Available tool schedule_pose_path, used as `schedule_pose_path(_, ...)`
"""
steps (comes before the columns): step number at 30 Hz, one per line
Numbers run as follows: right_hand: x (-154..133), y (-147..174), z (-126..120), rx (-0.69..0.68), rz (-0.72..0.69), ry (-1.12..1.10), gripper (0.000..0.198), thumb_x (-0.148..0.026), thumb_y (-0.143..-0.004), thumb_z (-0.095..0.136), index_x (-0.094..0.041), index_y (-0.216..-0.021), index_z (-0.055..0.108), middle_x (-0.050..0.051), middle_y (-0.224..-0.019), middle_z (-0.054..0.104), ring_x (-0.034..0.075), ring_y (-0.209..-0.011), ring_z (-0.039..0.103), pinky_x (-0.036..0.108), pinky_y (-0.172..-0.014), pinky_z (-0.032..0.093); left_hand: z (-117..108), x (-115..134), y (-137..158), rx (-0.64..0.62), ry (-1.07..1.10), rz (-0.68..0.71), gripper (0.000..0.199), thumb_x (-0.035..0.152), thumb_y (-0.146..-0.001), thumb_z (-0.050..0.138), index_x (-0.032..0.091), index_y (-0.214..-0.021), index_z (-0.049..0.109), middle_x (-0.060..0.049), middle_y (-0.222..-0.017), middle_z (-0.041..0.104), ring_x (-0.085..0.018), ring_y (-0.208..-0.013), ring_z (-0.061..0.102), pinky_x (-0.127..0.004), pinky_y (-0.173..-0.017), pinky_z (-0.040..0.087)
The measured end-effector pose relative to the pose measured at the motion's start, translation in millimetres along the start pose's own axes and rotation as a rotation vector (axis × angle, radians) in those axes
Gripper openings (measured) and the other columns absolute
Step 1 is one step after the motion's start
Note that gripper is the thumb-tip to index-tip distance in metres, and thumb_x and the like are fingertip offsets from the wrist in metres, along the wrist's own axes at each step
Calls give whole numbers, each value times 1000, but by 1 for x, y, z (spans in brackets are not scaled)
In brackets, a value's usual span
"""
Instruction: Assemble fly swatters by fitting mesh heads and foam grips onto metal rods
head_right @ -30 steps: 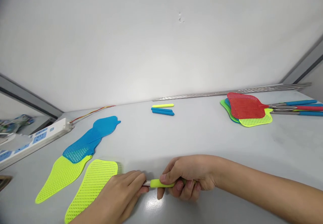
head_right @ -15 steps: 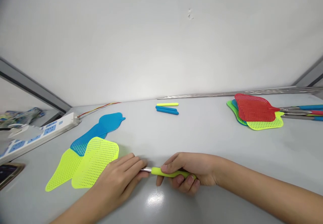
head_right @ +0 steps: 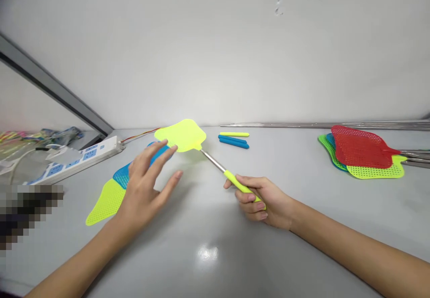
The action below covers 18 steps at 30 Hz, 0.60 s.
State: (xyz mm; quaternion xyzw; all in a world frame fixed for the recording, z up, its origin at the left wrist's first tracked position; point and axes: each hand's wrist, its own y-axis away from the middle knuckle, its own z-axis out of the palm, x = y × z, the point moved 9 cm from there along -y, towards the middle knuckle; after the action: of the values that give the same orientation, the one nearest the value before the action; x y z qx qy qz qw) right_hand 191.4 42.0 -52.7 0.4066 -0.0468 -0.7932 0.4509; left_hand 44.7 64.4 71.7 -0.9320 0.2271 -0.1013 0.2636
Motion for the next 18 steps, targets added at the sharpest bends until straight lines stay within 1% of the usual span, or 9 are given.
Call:
schedule_pose_path(3,-3,0,-5,30,-7,-4,21,-34,-78,40,-19,-89,50,-6,-51,17,3,-35,11,14,-28,12,-8,-28,-6,71,10,-163,45,35,-79,41,20,-121,33,-8,-127,32,-22,-117,27,-38,-96,20)
schedule_pose_path(6,2,1,-6,40,59,48,22,-33,-78,42,-17,-89,51,-6,-51,19,2,-35,11,13,-28,12,-9,-64,-6,119,108,-349,41,39,-84,29,22,-121,32,-6,-124,36,-19,-117,28,-35,-97,21)
schedule_pose_path(7,4,1,-5,35,87,70,22,-33,-77,43,-17,-89,51,-6,-51,19,2,-36,11,13,-29,12,-6,-76,-5,121,151,-406,42,40,-84,26,21,-121,32,-6,-124,37,-18,-117,29,-35,-97,21)
schedule_pose_path(9,8,3,-3,24,129,110,24,-34,-77,43,-16,-90,52,-6,-51,20,2,-36,12,13,-29,12,4,-97,-1,92,250,-512,46,45,-83,25,19,-121,33,-8,-124,38,-19,-113,34,-35,-93,27)
schedule_pose_path(11,9,3,-2,16,146,138,24,-34,-77,43,-16,-91,52,-6,-50,20,2,-35,12,12,-29,12,12,-112,2,77,319,-583,50,47,-81,27,17,-121,32,-10,-119,43,-19,-108,40,-33,-88,32)
schedule_pose_path(12,9,3,-2,14,148,147,25,-34,-77,43,-16,-91,52,-6,-50,20,2,-35,12,12,-29,12,13,-115,2,85,319,-597,51,48,-80,29,17,-120,34,-10,-117,44,-20,-104,43,-32,-86,33)
schedule_pose_path(13,9,3,-2,12,148,152,25,-34,-77,43,-16,-92,52,-7,-50,20,2,-35,13,12,-29,12,16,-116,2,67,322,-589,50,49,-79,31,17,-118,37,-9,-113,48,-19,-99,46,-31,-83,35)
schedule_pose_path(16,9,3,-2,7,150,160,26,-35,-77,44,-16,-92,52,-7,-50,20,2,-35,12,12,-29,12,28,-105,-3,-85,314,-498,43,48,-79,30,16,-97,52,-4,-87,58,-16,-77,51,-26,-67,38)
schedule_pose_path(18,9,4,-3,5,141,161,25,-35,-77,44,-16,-91,53,-7,-50,19,1,-35,12,12,-29,11,33,-97,-4,-150,300,-461,43,47,-80,28,15,-83,55,-2,-71,56,-14,-65,48,-23,-57,36)
